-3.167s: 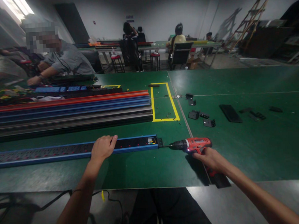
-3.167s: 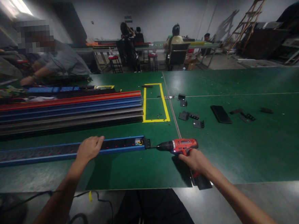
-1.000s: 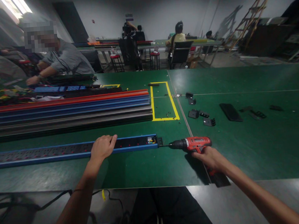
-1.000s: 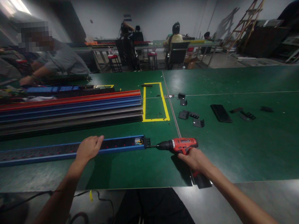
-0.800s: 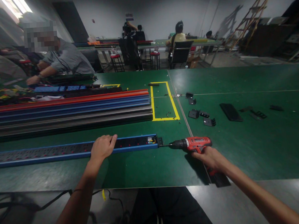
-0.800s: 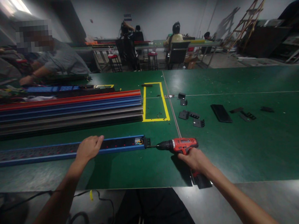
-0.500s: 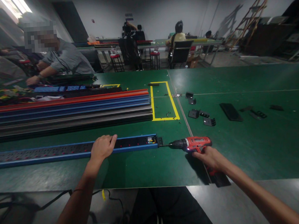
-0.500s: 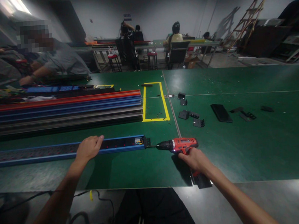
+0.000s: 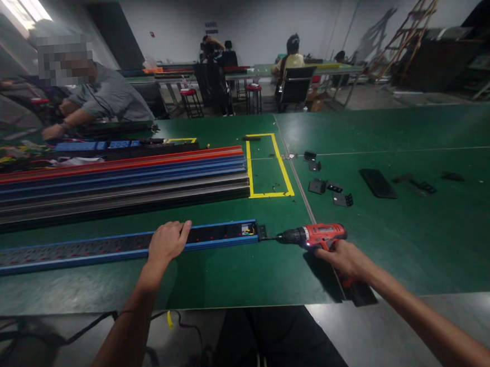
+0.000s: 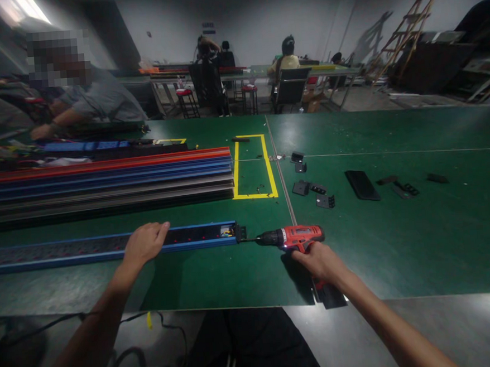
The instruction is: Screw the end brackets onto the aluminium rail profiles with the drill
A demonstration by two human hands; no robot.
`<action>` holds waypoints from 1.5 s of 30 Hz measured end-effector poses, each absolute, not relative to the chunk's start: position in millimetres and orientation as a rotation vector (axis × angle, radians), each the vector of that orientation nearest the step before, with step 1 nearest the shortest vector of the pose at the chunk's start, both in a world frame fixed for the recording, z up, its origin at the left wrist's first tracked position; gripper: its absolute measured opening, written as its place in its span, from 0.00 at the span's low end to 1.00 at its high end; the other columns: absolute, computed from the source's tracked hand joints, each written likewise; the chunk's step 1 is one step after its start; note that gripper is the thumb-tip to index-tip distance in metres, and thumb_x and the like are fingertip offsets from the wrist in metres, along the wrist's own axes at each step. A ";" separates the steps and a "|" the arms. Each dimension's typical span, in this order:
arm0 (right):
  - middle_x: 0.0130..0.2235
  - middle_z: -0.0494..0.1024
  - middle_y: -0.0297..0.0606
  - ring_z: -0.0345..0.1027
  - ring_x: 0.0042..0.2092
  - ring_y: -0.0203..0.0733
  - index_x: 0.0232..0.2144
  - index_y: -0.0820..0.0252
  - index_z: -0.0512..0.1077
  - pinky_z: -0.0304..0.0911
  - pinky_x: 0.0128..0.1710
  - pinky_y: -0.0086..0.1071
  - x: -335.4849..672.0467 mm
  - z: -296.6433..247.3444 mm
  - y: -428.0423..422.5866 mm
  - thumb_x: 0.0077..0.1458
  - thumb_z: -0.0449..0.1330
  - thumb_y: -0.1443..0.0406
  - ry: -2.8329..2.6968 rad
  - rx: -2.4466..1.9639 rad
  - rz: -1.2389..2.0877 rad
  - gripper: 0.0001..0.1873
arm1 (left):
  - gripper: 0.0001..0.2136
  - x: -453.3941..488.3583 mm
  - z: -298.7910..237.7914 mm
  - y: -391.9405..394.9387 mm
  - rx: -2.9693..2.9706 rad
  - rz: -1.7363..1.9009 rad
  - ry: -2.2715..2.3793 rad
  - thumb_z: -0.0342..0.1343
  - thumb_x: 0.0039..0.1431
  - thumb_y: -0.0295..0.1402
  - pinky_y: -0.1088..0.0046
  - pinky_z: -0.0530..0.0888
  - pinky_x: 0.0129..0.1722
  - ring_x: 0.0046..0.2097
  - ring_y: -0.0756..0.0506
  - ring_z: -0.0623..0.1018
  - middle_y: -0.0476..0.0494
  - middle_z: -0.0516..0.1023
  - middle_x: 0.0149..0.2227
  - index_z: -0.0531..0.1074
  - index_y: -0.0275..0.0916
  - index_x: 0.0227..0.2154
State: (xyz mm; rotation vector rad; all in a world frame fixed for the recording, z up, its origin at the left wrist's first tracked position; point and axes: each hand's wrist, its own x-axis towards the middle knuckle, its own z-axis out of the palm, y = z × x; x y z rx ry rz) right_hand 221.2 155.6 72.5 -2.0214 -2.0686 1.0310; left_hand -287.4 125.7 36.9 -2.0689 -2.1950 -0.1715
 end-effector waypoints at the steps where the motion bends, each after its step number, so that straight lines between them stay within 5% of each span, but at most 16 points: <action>1: 0.24 0.75 0.37 0.68 0.27 0.42 0.22 0.57 0.70 0.60 0.30 0.35 221.5 72.2 155.6 0.55 0.58 0.51 -2.068 -2.020 1.037 0.18 | 0.33 -287.2 37.5 125.7 -2.068 -0.166 -2.197 0.31 0.73 0.48 0.60 0.73 0.40 0.40 0.34 0.82 0.32 0.83 0.33 0.80 0.39 0.30; 45: 0.23 0.76 0.38 0.69 0.25 0.42 0.21 0.56 0.71 0.58 0.26 0.34 221.3 68.1 156.4 0.55 0.59 0.50 -2.046 -2.075 1.018 0.20 | 0.32 -287.0 38.6 125.3 -2.067 -0.181 -2.203 0.32 0.73 0.48 0.61 0.73 0.40 0.40 0.35 0.82 0.32 0.83 0.34 0.80 0.39 0.30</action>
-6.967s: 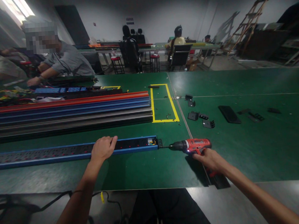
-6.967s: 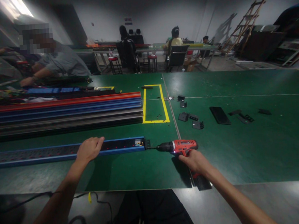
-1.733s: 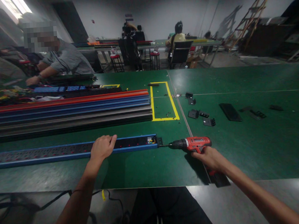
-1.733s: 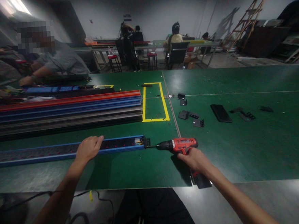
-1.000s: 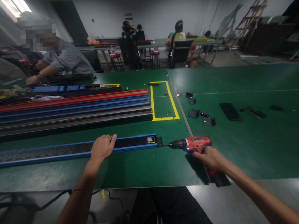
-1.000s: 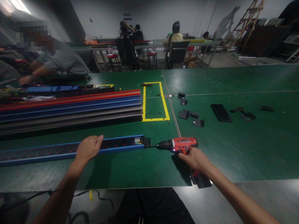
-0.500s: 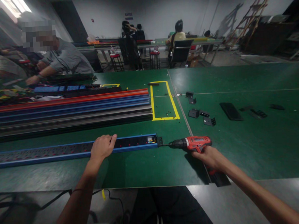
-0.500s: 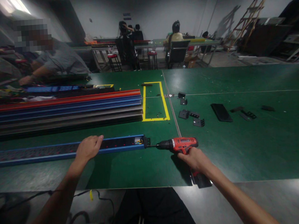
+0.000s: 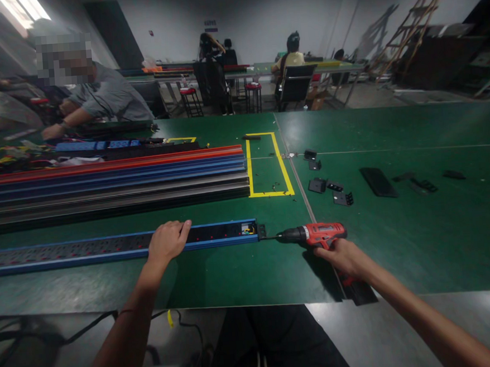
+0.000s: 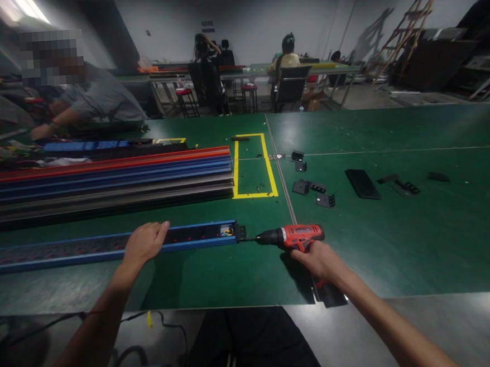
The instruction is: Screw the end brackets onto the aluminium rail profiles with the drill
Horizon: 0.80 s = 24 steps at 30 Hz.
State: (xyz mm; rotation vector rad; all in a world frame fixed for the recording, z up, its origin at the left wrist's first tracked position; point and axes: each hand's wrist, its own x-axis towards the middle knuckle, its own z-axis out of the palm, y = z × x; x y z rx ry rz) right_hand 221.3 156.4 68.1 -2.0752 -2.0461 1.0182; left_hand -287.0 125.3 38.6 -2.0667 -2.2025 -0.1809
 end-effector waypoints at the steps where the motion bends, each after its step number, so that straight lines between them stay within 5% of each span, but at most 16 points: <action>1: 0.23 0.76 0.38 0.69 0.25 0.42 0.21 0.56 0.71 0.58 0.26 0.34 220.8 68.5 156.4 0.55 0.59 0.49 -2.044 -2.078 1.010 0.20 | 0.32 -287.0 38.7 125.4 -2.067 -0.178 -2.199 0.32 0.74 0.48 0.61 0.73 0.41 0.40 0.35 0.82 0.32 0.83 0.34 0.80 0.39 0.30; 24: 0.24 0.76 0.38 0.69 0.26 0.42 0.23 0.57 0.72 0.57 0.26 0.33 220.5 67.9 156.9 0.55 0.60 0.49 -2.092 -2.071 0.961 0.20 | 0.32 -284.6 42.6 124.8 -2.057 -0.140 -2.195 0.31 0.73 0.47 0.62 0.73 0.40 0.39 0.35 0.82 0.33 0.82 0.32 0.79 0.39 0.29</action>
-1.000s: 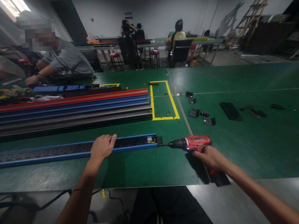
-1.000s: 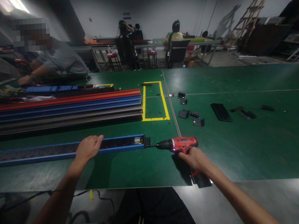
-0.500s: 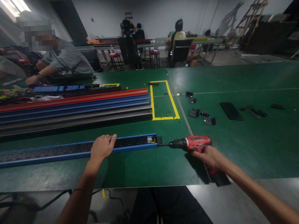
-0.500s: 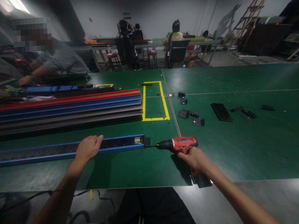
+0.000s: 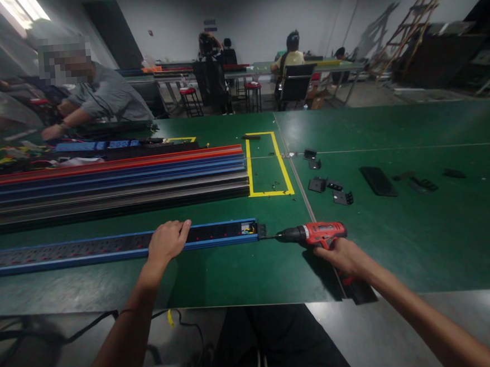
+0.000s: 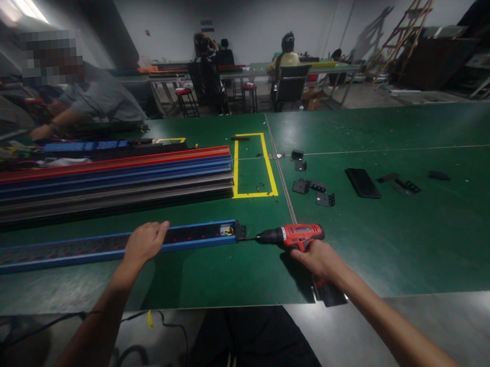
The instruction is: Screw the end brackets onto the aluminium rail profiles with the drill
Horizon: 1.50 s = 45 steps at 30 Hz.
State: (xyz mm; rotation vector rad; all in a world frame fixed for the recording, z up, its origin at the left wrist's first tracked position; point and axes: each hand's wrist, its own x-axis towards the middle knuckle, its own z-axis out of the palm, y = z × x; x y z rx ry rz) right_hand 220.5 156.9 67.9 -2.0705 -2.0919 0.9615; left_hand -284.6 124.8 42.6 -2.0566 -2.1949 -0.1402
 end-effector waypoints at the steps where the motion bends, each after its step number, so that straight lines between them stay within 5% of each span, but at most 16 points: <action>1: 0.23 0.76 0.38 0.68 0.25 0.42 0.22 0.57 0.72 0.57 0.26 0.33 221.0 66.8 157.1 0.55 0.60 0.49 -2.092 -2.069 0.967 0.20 | 0.32 -284.5 42.9 124.8 -2.054 -0.141 -2.195 0.31 0.73 0.47 0.62 0.73 0.40 0.39 0.35 0.82 0.33 0.82 0.32 0.79 0.39 0.29; 22: 0.24 0.77 0.39 0.70 0.26 0.43 0.23 0.57 0.73 0.58 0.27 0.35 221.2 66.2 157.5 0.53 0.60 0.49 -2.065 -2.086 0.989 0.19 | 0.33 -289.7 35.3 124.1 -2.059 -0.163 -2.194 0.31 0.74 0.48 0.60 0.74 0.40 0.39 0.35 0.82 0.33 0.83 0.33 0.80 0.39 0.30; 26: 0.23 0.77 0.39 0.70 0.26 0.44 0.22 0.56 0.73 0.59 0.27 0.35 220.5 67.2 157.3 0.54 0.59 0.49 -2.066 -2.082 0.974 0.19 | 0.29 -287.3 41.8 119.6 -2.083 -0.352 -2.072 0.34 0.74 0.45 0.55 0.75 0.50 0.49 0.33 0.82 0.30 0.83 0.46 0.80 0.35 0.45; 31: 0.23 0.76 0.38 0.70 0.26 0.43 0.23 0.56 0.73 0.59 0.28 0.35 219.5 69.1 156.3 0.56 0.59 0.50 -2.083 -2.077 0.977 0.19 | 0.28 -241.0 70.0 126.5 -2.493 -0.460 -1.638 0.48 0.71 0.48 0.46 0.59 0.70 0.71 0.34 0.63 0.33 0.67 0.68 0.63 0.40 0.67; 37: 0.23 0.75 0.37 0.67 0.25 0.40 0.22 0.56 0.70 0.57 0.26 0.34 219.8 72.1 155.0 0.56 0.59 0.51 -2.064 -2.039 1.029 0.18 | 0.39 -163.8 79.9 166.6 -3.030 -0.185 -1.174 0.63 0.62 0.48 0.45 0.60 0.69 0.73 0.30 0.57 0.37 0.46 0.77 0.54 0.49 0.71; 45: 0.23 0.75 0.37 0.65 0.25 0.39 0.22 0.57 0.69 0.57 0.25 0.32 219.6 71.4 155.1 0.56 0.61 0.53 -2.037 -2.068 1.066 0.17 | 0.20 -147.5 68.3 186.3 -3.197 -0.147 -1.129 0.61 0.63 0.36 0.57 0.74 0.56 0.62 0.36 0.73 0.38 0.65 0.70 0.69 0.43 0.57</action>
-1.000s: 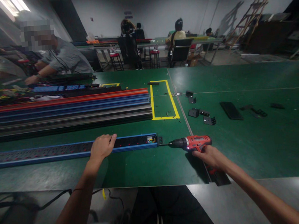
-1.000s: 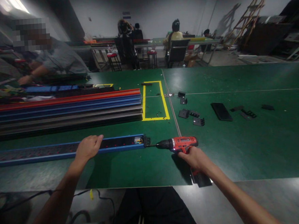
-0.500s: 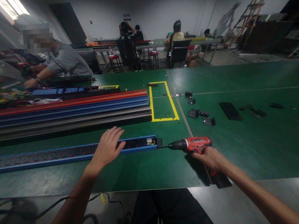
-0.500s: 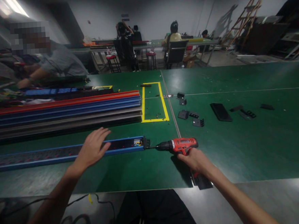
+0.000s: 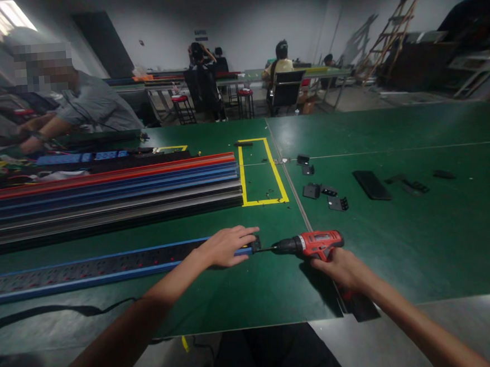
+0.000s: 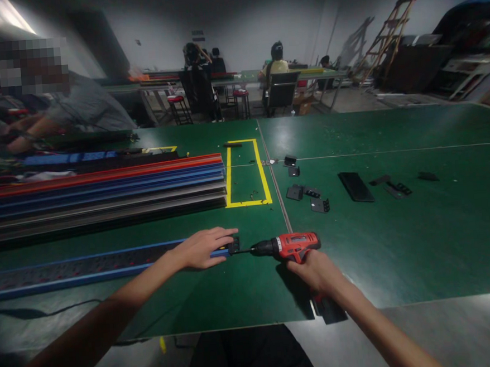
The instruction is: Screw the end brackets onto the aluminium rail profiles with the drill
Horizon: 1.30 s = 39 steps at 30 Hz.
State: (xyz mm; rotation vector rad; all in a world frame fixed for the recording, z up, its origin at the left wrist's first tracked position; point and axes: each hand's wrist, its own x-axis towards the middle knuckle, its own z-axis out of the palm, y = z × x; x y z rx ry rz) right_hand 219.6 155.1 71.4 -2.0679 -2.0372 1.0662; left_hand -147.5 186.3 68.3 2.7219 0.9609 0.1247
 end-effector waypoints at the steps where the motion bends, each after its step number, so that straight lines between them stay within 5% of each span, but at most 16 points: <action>1: 0.23 0.75 0.37 0.66 0.25 0.39 0.22 0.57 0.69 0.57 0.25 0.32 220.0 70.4 155.3 0.56 0.61 0.53 -2.028 -2.077 1.078 0.18 | 0.19 -147.1 67.4 186.0 2.711 0.142 0.970 0.60 0.63 0.36 0.58 0.74 0.56 0.60 0.37 0.74 0.38 0.68 0.67 0.69 0.42 0.56; 6: 0.22 0.75 0.37 0.65 0.23 0.38 0.22 0.57 0.69 0.56 0.24 0.32 220.9 68.3 155.2 0.57 0.62 0.54 -1.996 -2.102 1.117 0.17 | 0.17 -143.1 65.0 186.9 2.711 0.181 0.968 0.59 0.63 0.35 0.60 0.74 0.52 0.53 0.38 0.76 0.38 0.76 0.56 0.71 0.41 0.54; 39: 0.23 0.76 0.38 0.67 0.25 0.40 0.21 0.56 0.69 0.58 0.27 0.34 220.0 69.6 154.5 0.57 0.60 0.55 -2.063 -2.104 0.999 0.16 | 0.15 -144.7 62.7 192.0 2.593 0.254 0.923 0.60 0.65 0.38 0.60 0.72 0.52 0.54 0.39 0.75 0.42 0.75 0.56 0.73 0.44 0.53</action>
